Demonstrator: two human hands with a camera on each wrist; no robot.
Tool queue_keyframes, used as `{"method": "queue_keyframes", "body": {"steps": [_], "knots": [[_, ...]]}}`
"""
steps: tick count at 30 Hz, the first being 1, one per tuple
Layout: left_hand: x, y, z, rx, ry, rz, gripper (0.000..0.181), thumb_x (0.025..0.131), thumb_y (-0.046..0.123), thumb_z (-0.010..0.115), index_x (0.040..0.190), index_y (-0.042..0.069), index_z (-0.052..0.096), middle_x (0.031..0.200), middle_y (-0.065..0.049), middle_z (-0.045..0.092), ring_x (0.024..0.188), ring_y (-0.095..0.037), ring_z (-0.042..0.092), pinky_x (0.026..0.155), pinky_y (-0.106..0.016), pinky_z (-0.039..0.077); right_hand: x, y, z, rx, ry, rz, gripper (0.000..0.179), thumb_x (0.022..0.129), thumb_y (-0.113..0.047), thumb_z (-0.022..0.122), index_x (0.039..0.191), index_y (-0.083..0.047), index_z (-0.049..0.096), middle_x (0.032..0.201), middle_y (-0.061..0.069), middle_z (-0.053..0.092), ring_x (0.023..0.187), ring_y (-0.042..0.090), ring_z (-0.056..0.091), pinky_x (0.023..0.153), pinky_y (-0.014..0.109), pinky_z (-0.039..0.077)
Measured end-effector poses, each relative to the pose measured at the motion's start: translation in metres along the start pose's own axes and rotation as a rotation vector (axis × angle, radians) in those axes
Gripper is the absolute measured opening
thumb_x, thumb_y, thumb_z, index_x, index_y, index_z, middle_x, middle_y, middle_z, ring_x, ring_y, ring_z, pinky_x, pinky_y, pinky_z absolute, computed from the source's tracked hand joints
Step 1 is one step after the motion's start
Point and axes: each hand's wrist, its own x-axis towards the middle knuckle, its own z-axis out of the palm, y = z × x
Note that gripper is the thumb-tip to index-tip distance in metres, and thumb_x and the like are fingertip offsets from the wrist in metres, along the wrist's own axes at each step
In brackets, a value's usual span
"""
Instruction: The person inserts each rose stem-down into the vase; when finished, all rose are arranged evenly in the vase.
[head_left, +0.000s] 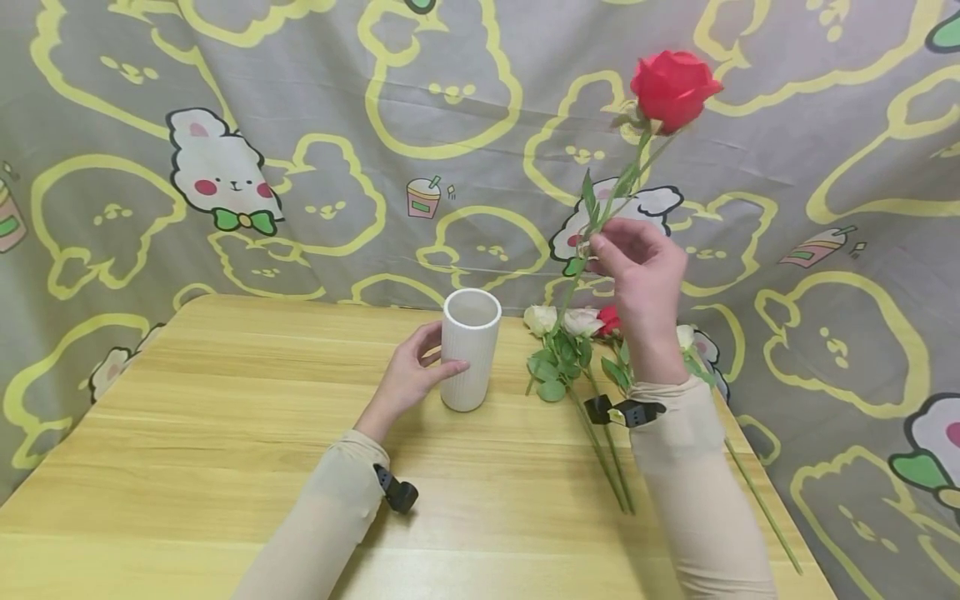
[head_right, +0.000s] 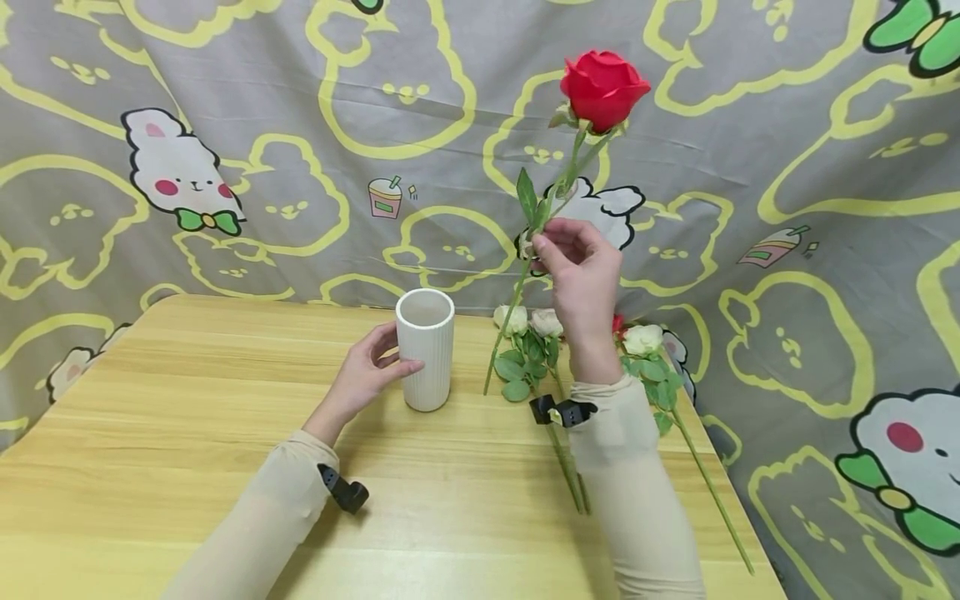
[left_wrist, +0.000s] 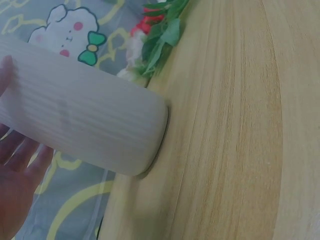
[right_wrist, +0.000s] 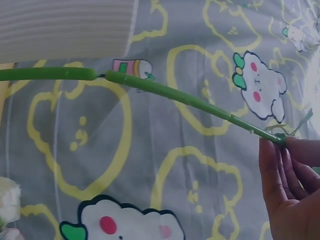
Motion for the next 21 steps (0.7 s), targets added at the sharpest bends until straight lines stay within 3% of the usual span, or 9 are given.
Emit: {"method": "queue_keyframes", "body": {"steps": [11, 21], "knots": [[0.0, -0.001, 0.001, -0.006, 0.0, -0.003, 0.068, 0.079, 0.006, 0.083, 0.138, 0.001, 0.049, 0.135, -0.017, 0.054, 0.127, -0.03, 0.05, 0.105, -0.04, 0.044, 0.007, -0.029, 0.008, 0.156, 0.068, -0.117, 0.013, 0.081, 0.009, 0.075, 0.092, 0.007, 0.07, 0.087, 0.018, 0.068, 0.076, 0.025, 0.067, 0.064, 0.031, 0.061], [0.0, 0.0, 0.0, 0.004, 0.004, -0.02, 0.069, 0.079, 0.007, 0.083, 0.139, 0.002, 0.049, 0.136, -0.016, 0.054, 0.127, -0.028, 0.05, 0.106, -0.039, 0.043, 0.017, -0.055, 0.015, 0.229, 0.13, -0.135, 0.016, 0.078, 0.011, 0.078, 0.091, 0.008, 0.07, 0.087, 0.021, 0.067, 0.081, 0.03, 0.067, 0.066, 0.035, 0.062]]}}
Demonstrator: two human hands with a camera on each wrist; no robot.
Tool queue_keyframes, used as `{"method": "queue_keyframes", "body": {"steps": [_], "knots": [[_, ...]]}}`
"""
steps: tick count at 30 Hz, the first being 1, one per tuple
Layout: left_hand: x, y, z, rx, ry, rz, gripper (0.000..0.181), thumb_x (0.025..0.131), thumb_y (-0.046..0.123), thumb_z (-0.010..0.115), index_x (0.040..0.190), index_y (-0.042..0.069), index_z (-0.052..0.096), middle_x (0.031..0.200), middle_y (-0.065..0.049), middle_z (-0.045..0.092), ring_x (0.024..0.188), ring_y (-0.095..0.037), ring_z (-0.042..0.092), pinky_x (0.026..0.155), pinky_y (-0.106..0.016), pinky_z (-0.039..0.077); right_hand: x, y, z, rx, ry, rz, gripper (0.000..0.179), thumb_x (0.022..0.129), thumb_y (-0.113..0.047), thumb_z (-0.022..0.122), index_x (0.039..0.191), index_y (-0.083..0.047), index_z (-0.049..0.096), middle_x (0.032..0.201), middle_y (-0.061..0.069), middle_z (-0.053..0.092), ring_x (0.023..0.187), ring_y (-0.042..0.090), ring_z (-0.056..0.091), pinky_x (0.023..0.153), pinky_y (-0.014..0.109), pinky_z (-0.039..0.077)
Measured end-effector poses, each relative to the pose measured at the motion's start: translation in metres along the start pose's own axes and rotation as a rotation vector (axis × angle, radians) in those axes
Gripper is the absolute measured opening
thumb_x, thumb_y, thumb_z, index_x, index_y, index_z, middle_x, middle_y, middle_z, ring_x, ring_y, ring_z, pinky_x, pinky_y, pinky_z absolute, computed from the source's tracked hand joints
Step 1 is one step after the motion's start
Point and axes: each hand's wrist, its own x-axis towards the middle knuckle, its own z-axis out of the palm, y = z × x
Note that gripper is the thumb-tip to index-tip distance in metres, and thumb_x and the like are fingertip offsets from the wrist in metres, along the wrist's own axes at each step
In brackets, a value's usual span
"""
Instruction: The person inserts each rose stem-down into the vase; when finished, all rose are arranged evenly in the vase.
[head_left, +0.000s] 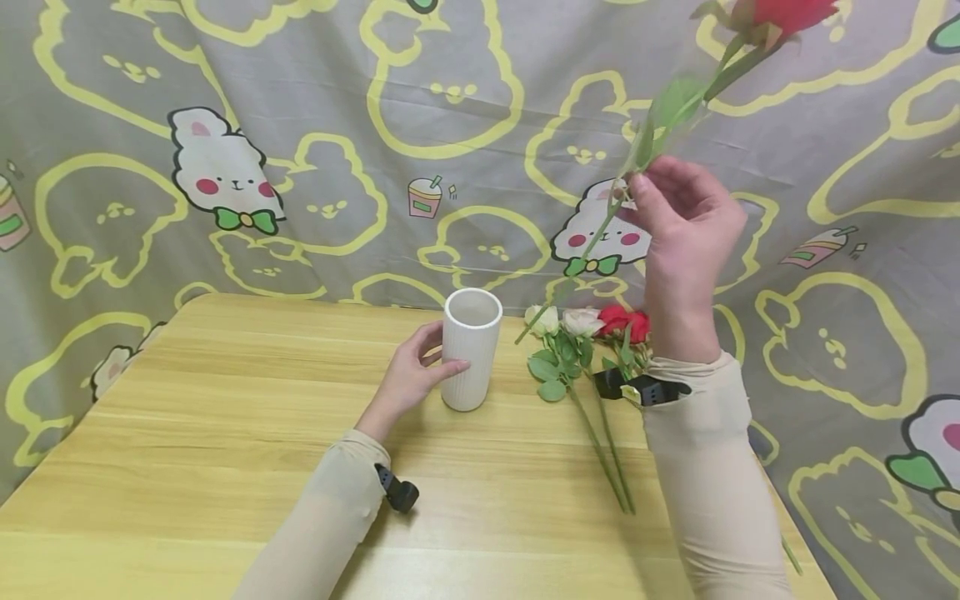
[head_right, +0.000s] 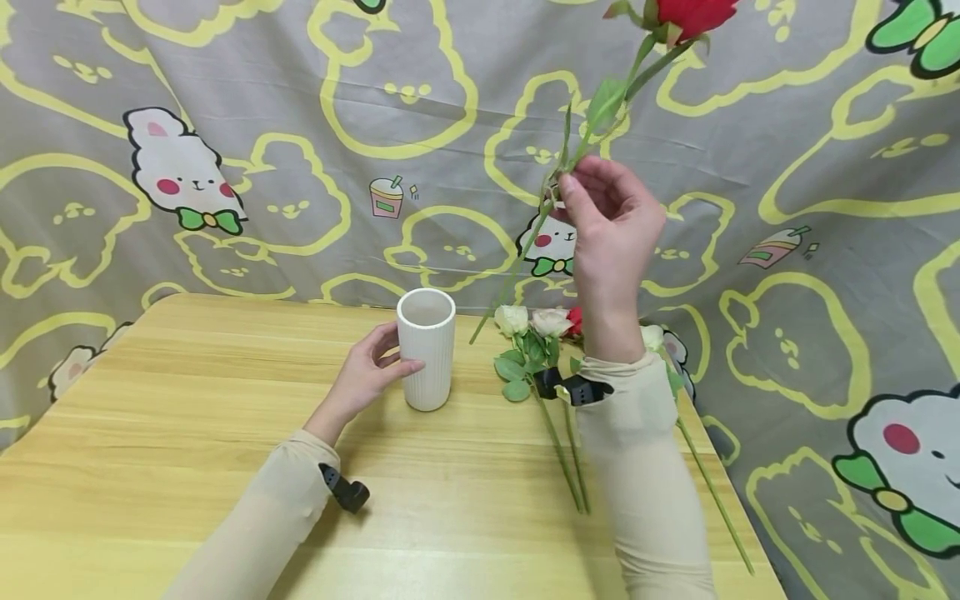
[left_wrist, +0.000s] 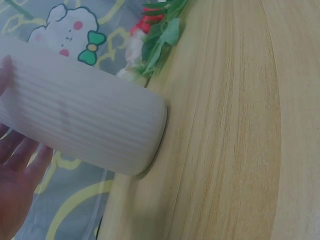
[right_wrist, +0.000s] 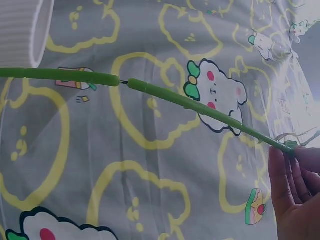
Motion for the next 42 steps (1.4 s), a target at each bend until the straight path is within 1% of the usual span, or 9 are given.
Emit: {"method": "queue_keyframes", "body": {"steps": [6, 11, 14, 18, 27, 34, 38, 39, 42], "knots": [[0.0, 0.0, 0.0, -0.006, -0.004, 0.006, 0.069, 0.079, 0.006, 0.083, 0.139, 0.002, 0.049, 0.137, -0.017, 0.054, 0.128, -0.03, 0.049, 0.106, -0.04, 0.043, 0.007, -0.012, 0.009, 0.025, 0.019, -0.025, 0.017, 0.077, 0.01, 0.078, 0.092, 0.008, 0.07, 0.09, 0.022, 0.067, 0.082, 0.031, 0.066, 0.068, 0.036, 0.062], [0.001, -0.001, 0.0, -0.004, -0.004, 0.009, 0.069, 0.079, 0.006, 0.083, 0.139, 0.002, 0.049, 0.137, -0.017, 0.053, 0.128, -0.03, 0.049, 0.106, -0.04, 0.043, 0.012, -0.024, 0.016, 0.078, 0.047, -0.054, 0.018, 0.076, 0.013, 0.077, 0.091, 0.01, 0.068, 0.087, 0.023, 0.067, 0.076, 0.031, 0.066, 0.061, 0.033, 0.061], [0.001, -0.001, 0.0, -0.004, -0.003, 0.008, 0.068, 0.079, 0.006, 0.083, 0.139, 0.002, 0.049, 0.136, -0.016, 0.054, 0.127, -0.029, 0.049, 0.106, -0.039, 0.043, 0.012, -0.03, 0.021, 0.1, 0.056, -0.059, 0.018, 0.076, 0.014, 0.076, 0.091, 0.011, 0.068, 0.086, 0.024, 0.067, 0.076, 0.031, 0.065, 0.059, 0.032, 0.06], [0.0, 0.0, 0.0, -0.003, 0.001, 0.003, 0.067, 0.08, 0.007, 0.083, 0.138, 0.003, 0.05, 0.135, -0.015, 0.055, 0.127, -0.027, 0.05, 0.106, -0.037, 0.044, 0.009, -0.032, 0.027, 0.119, 0.044, -0.047, 0.018, 0.077, 0.013, 0.077, 0.092, 0.01, 0.068, 0.087, 0.023, 0.066, 0.077, 0.03, 0.064, 0.061, 0.033, 0.061], [0.0, 0.0, 0.0, -0.003, -0.004, 0.006, 0.068, 0.08, 0.007, 0.083, 0.138, 0.004, 0.05, 0.136, -0.016, 0.054, 0.127, -0.028, 0.05, 0.106, -0.039, 0.043, 0.006, -0.012, 0.03, 0.086, -0.03, -0.04, 0.015, 0.08, 0.012, 0.075, 0.092, 0.008, 0.067, 0.09, 0.023, 0.065, 0.08, 0.032, 0.066, 0.067, 0.036, 0.061], [0.0, 0.0, -0.002, 0.011, -0.012, 0.005, 0.069, 0.08, 0.009, 0.083, 0.14, 0.004, 0.049, 0.137, -0.015, 0.054, 0.127, -0.028, 0.049, 0.106, -0.04, 0.043, -0.001, 0.009, 0.031, 0.031, -0.09, -0.008, 0.013, 0.081, 0.013, 0.073, 0.09, 0.006, 0.068, 0.086, 0.019, 0.065, 0.077, 0.028, 0.066, 0.066, 0.033, 0.061], [0.001, -0.001, -0.002, 0.018, -0.021, 0.007, 0.071, 0.081, 0.011, 0.082, 0.143, 0.006, 0.048, 0.138, -0.016, 0.053, 0.128, -0.028, 0.049, 0.107, -0.042, 0.042, -0.007, 0.021, 0.031, -0.014, -0.152, -0.024, 0.012, 0.083, 0.011, 0.072, 0.09, 0.004, 0.067, 0.085, 0.018, 0.065, 0.076, 0.027, 0.067, 0.067, 0.033, 0.061], [0.001, -0.001, -0.002, 0.019, -0.022, 0.009, 0.071, 0.082, 0.012, 0.082, 0.144, 0.006, 0.048, 0.138, -0.016, 0.053, 0.128, -0.029, 0.049, 0.107, -0.042, 0.042, -0.009, 0.024, 0.031, -0.031, -0.168, -0.03, 0.011, 0.083, 0.01, 0.072, 0.09, 0.003, 0.067, 0.085, 0.018, 0.066, 0.075, 0.026, 0.067, 0.064, 0.031, 0.061], [0.001, -0.001, -0.001, 0.017, -0.022, 0.016, 0.072, 0.082, 0.011, 0.082, 0.144, 0.006, 0.047, 0.138, -0.017, 0.053, 0.128, -0.03, 0.049, 0.107, -0.043, 0.041, -0.013, 0.034, 0.03, -0.077, -0.214, -0.055, 0.012, 0.084, 0.01, 0.07, 0.091, 0.0, 0.067, 0.084, 0.015, 0.066, 0.074, 0.023, 0.067, 0.062, 0.03, 0.061]]}}
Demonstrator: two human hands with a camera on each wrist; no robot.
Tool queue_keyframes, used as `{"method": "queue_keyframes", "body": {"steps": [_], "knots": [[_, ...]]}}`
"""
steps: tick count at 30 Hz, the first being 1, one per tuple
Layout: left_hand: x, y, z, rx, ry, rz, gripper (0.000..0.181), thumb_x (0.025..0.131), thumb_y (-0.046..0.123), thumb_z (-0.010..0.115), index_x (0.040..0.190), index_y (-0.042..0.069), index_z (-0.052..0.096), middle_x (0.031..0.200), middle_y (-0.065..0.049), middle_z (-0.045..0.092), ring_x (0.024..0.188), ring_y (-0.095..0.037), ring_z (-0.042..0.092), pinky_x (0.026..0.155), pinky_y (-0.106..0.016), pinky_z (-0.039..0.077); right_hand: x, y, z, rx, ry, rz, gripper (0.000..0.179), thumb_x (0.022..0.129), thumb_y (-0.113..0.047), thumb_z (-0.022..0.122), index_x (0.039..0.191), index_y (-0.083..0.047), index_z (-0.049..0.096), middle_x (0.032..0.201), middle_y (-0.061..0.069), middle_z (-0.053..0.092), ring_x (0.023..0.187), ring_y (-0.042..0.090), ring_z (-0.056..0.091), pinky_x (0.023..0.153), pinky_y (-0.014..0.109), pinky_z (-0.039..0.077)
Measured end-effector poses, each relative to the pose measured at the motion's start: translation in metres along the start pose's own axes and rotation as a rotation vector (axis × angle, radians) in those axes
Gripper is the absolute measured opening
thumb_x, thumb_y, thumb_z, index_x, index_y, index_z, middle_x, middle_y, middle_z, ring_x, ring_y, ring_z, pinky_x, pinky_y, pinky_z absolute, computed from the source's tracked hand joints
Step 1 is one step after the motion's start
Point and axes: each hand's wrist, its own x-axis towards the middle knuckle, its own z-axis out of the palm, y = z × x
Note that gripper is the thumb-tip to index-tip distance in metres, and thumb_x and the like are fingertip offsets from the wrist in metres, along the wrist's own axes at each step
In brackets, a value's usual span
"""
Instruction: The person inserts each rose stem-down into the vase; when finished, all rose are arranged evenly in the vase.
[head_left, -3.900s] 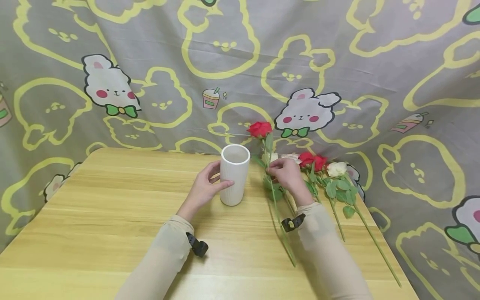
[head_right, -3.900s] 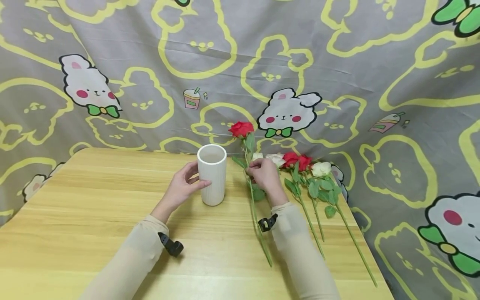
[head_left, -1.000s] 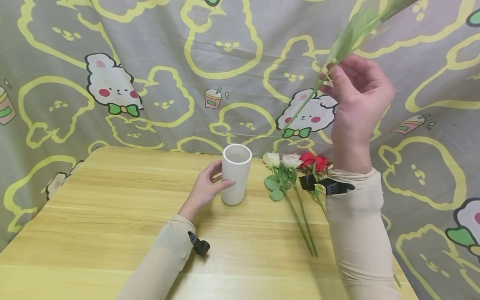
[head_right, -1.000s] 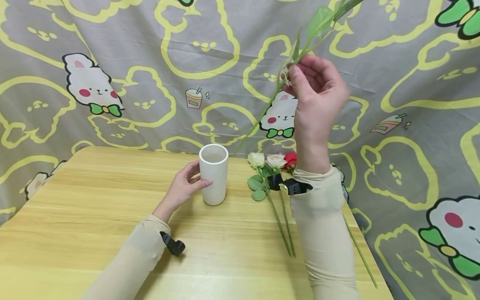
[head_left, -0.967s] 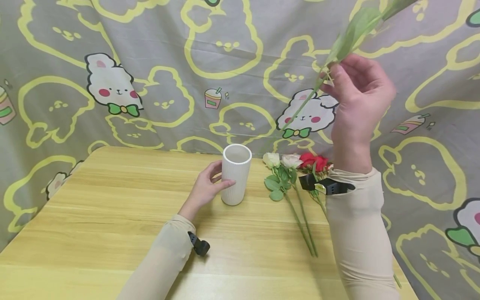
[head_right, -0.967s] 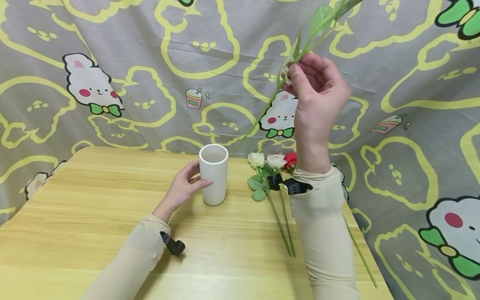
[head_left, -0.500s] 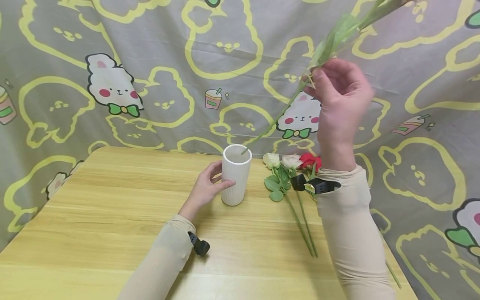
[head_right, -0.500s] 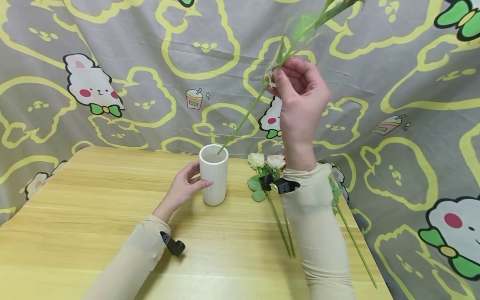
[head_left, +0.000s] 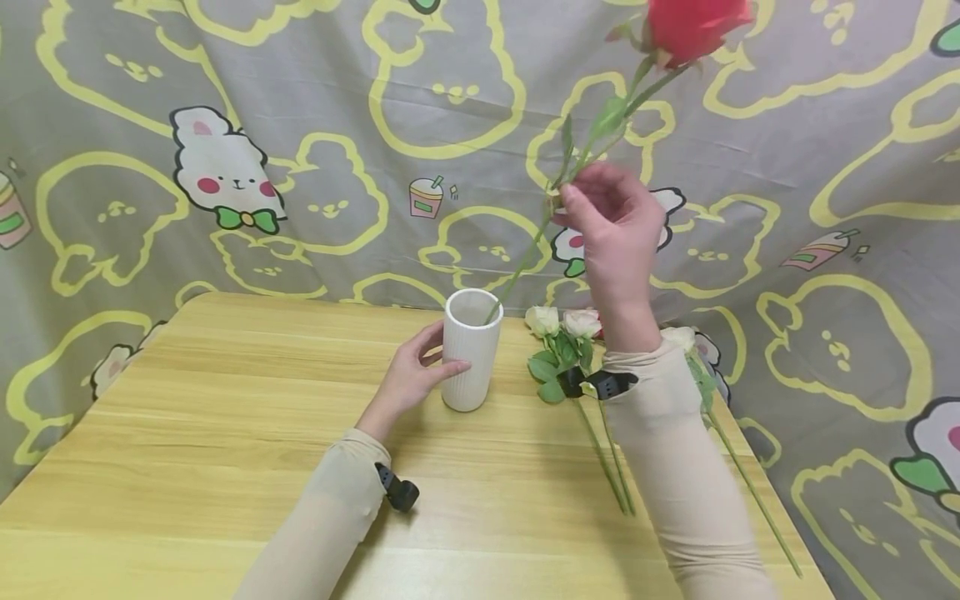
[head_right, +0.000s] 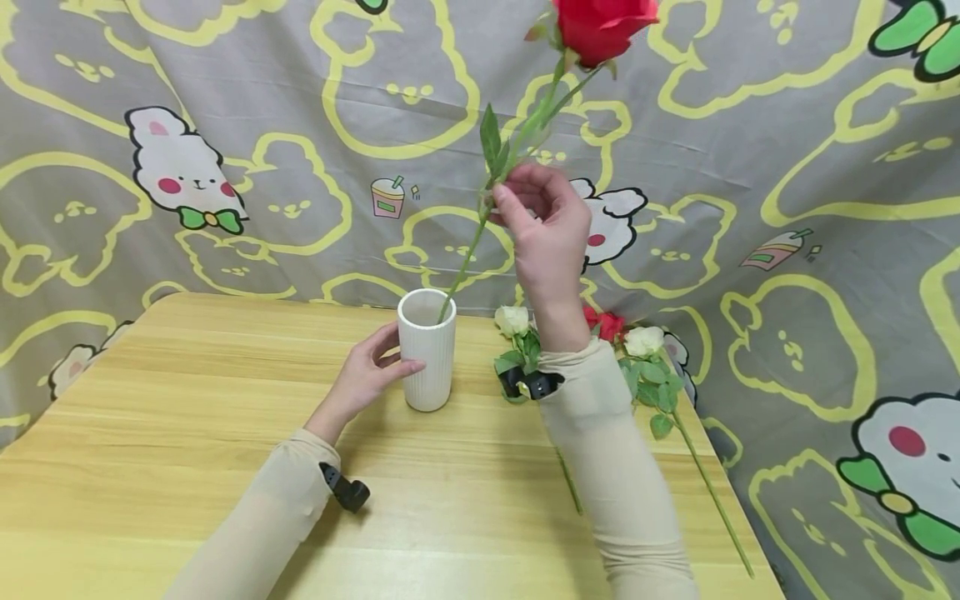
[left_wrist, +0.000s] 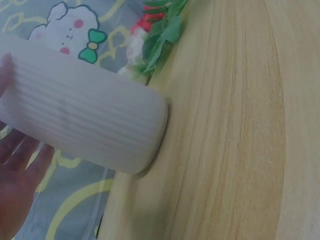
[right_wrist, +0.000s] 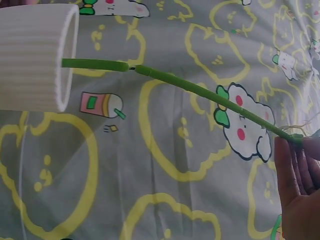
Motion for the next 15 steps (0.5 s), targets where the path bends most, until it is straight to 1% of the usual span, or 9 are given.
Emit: {"method": "queue_keyframes", "body": {"steps": [3, 4, 6, 9, 15], "knots": [[0.0, 0.001, 0.0, -0.001, 0.002, 0.001, 0.071, 0.081, 0.009, 0.082, 0.143, 0.006, 0.048, 0.138, -0.016, 0.054, 0.127, -0.028, 0.049, 0.107, -0.041, 0.042, -0.005, 0.008, 0.0, -0.022, -0.04, 0.0, 0.015, 0.085, 0.011, 0.068, 0.093, -0.001, 0.066, 0.085, 0.014, 0.066, 0.075, 0.023, 0.068, 0.063, 0.032, 0.061], [0.0, 0.001, 0.0, -0.001, 0.003, 0.0, 0.071, 0.081, 0.009, 0.082, 0.143, 0.006, 0.048, 0.138, -0.015, 0.054, 0.127, -0.027, 0.049, 0.106, -0.04, 0.043, -0.007, 0.011, 0.0, -0.017, -0.052, 0.008, 0.015, 0.085, 0.011, 0.068, 0.094, 0.0, 0.065, 0.085, 0.014, 0.066, 0.076, 0.023, 0.068, 0.066, 0.035, 0.061], [0.0, 0.001, 0.001, -0.002, 0.004, -0.001, 0.07, 0.081, 0.008, 0.082, 0.142, 0.006, 0.049, 0.138, -0.015, 0.054, 0.127, -0.026, 0.049, 0.106, -0.039, 0.043, -0.01, 0.015, 0.001, -0.001, -0.069, 0.042, 0.015, 0.085, 0.012, 0.067, 0.094, 0.001, 0.064, 0.085, 0.015, 0.066, 0.076, 0.024, 0.068, 0.069, 0.037, 0.061], [0.0, 0.001, 0.001, -0.014, 0.003, -0.002, 0.07, 0.081, 0.007, 0.082, 0.142, 0.005, 0.049, 0.14, -0.014, 0.052, 0.129, -0.026, 0.047, 0.107, -0.038, 0.042, -0.014, 0.02, 0.001, -0.011, -0.097, 0.081, 0.015, 0.085, 0.012, 0.067, 0.095, 0.001, 0.064, 0.086, 0.015, 0.065, 0.077, 0.023, 0.068, 0.07, 0.038, 0.061], [0.001, 0.0, 0.001, -0.044, -0.003, -0.008, 0.07, 0.081, 0.005, 0.081, 0.143, 0.003, 0.047, 0.144, -0.015, 0.048, 0.133, -0.025, 0.044, 0.109, -0.033, 0.038, -0.021, 0.03, 0.001, -0.082, -0.134, 0.101, 0.014, 0.086, 0.009, 0.068, 0.097, 0.002, 0.063, 0.087, 0.013, 0.065, 0.078, 0.021, 0.066, 0.07, 0.038, 0.061]]}}
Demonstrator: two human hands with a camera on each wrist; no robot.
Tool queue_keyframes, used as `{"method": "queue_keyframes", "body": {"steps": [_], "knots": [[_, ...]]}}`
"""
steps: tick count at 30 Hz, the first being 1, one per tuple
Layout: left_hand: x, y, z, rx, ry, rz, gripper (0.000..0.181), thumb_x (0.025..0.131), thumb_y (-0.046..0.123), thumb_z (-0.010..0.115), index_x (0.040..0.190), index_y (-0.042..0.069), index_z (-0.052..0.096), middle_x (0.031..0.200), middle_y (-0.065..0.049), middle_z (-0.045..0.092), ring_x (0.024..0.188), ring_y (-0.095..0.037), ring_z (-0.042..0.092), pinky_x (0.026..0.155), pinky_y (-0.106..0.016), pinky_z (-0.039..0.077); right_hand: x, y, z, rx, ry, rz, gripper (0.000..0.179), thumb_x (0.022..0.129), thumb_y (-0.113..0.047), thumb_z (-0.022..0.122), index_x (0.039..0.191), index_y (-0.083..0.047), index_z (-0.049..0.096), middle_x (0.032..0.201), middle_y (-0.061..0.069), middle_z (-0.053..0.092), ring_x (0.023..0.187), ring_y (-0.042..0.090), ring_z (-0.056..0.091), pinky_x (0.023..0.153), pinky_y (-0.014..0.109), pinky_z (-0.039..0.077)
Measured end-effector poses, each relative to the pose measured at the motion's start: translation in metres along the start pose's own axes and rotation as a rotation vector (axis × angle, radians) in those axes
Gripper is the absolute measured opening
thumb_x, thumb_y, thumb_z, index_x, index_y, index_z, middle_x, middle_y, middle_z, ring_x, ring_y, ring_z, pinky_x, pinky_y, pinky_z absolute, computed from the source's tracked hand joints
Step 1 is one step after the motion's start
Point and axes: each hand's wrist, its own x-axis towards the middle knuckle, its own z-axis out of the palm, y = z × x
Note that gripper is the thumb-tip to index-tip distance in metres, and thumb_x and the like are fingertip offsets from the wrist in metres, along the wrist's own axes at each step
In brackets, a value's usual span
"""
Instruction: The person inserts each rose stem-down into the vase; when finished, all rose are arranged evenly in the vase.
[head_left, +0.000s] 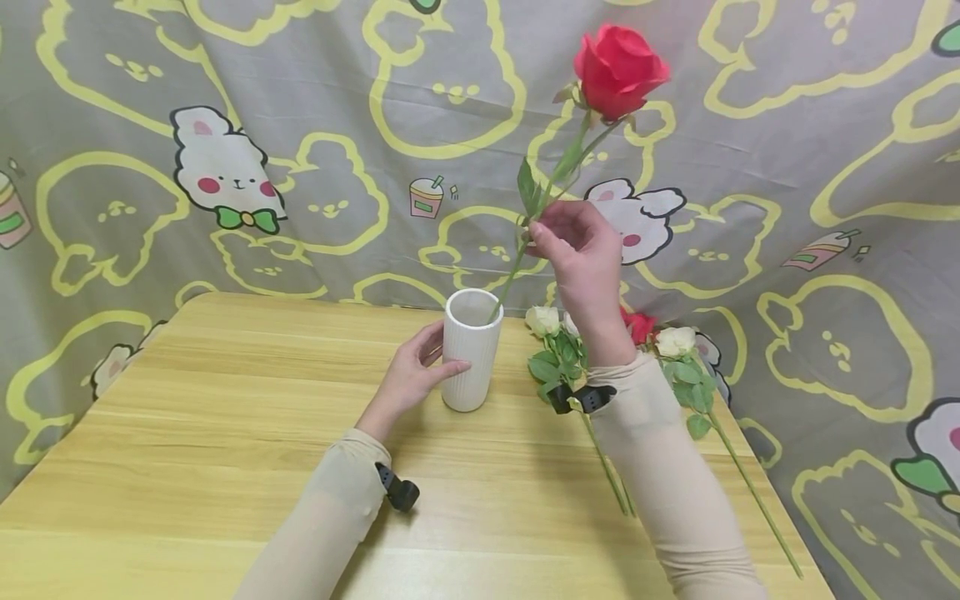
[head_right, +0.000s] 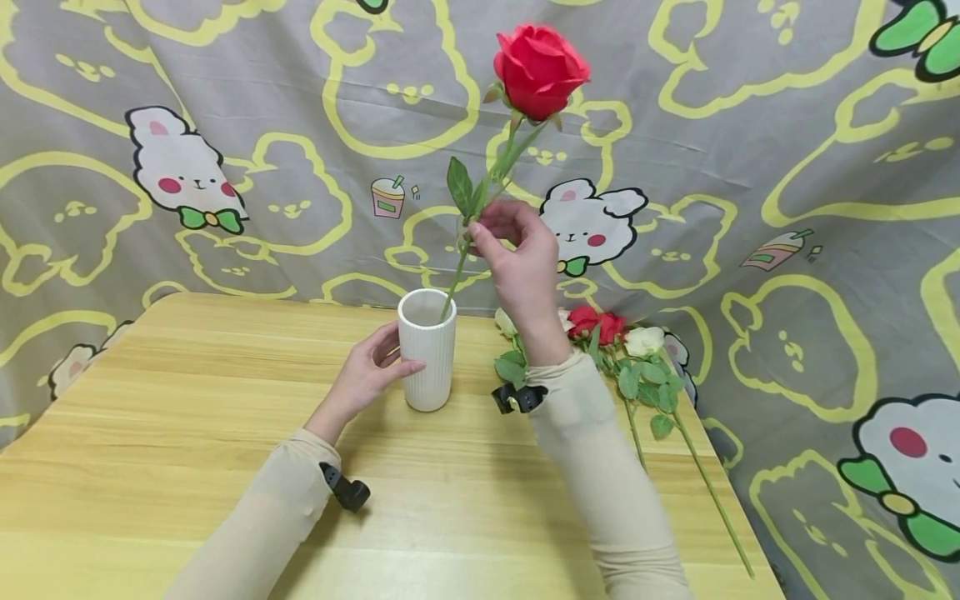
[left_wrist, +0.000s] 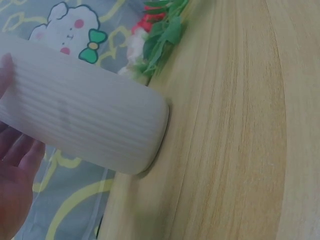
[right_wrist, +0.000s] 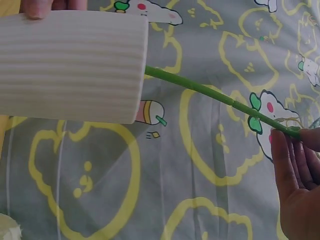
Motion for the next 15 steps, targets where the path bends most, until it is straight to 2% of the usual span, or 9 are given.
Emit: {"method": "queue_keyframes", "body": {"steps": [5, 11, 15], "knots": [[0.0, 0.001, 0.0, -0.011, -0.006, -0.004, 0.071, 0.081, 0.005, 0.081, 0.143, 0.003, 0.046, 0.144, -0.016, 0.048, 0.133, -0.024, 0.045, 0.109, -0.032, 0.038, -0.003, 0.007, -0.001, -0.017, -0.018, 0.019, 0.015, 0.086, 0.009, 0.067, 0.099, 0.004, 0.062, 0.089, 0.013, 0.065, 0.079, 0.023, 0.066, 0.071, 0.039, 0.061], [0.0, 0.002, 0.0, -0.029, -0.011, 0.011, 0.073, 0.081, -0.001, 0.079, 0.144, -0.002, 0.042, 0.145, -0.022, 0.045, 0.134, -0.031, 0.042, 0.111, -0.039, 0.037, -0.008, 0.015, -0.001, -0.037, -0.048, 0.062, 0.016, 0.087, 0.009, 0.066, 0.101, 0.007, 0.06, 0.09, 0.015, 0.064, 0.08, 0.024, 0.066, 0.072, 0.038, 0.061], [0.0, 0.002, 0.0, -0.03, -0.01, 0.01, 0.072, 0.081, 0.0, 0.079, 0.144, -0.001, 0.044, 0.144, -0.02, 0.047, 0.133, -0.029, 0.043, 0.11, -0.036, 0.038, -0.011, 0.02, 0.0, -0.073, -0.068, 0.087, 0.018, 0.087, 0.009, 0.066, 0.103, 0.008, 0.059, 0.091, 0.014, 0.064, 0.083, 0.024, 0.065, 0.074, 0.038, 0.061]]}}
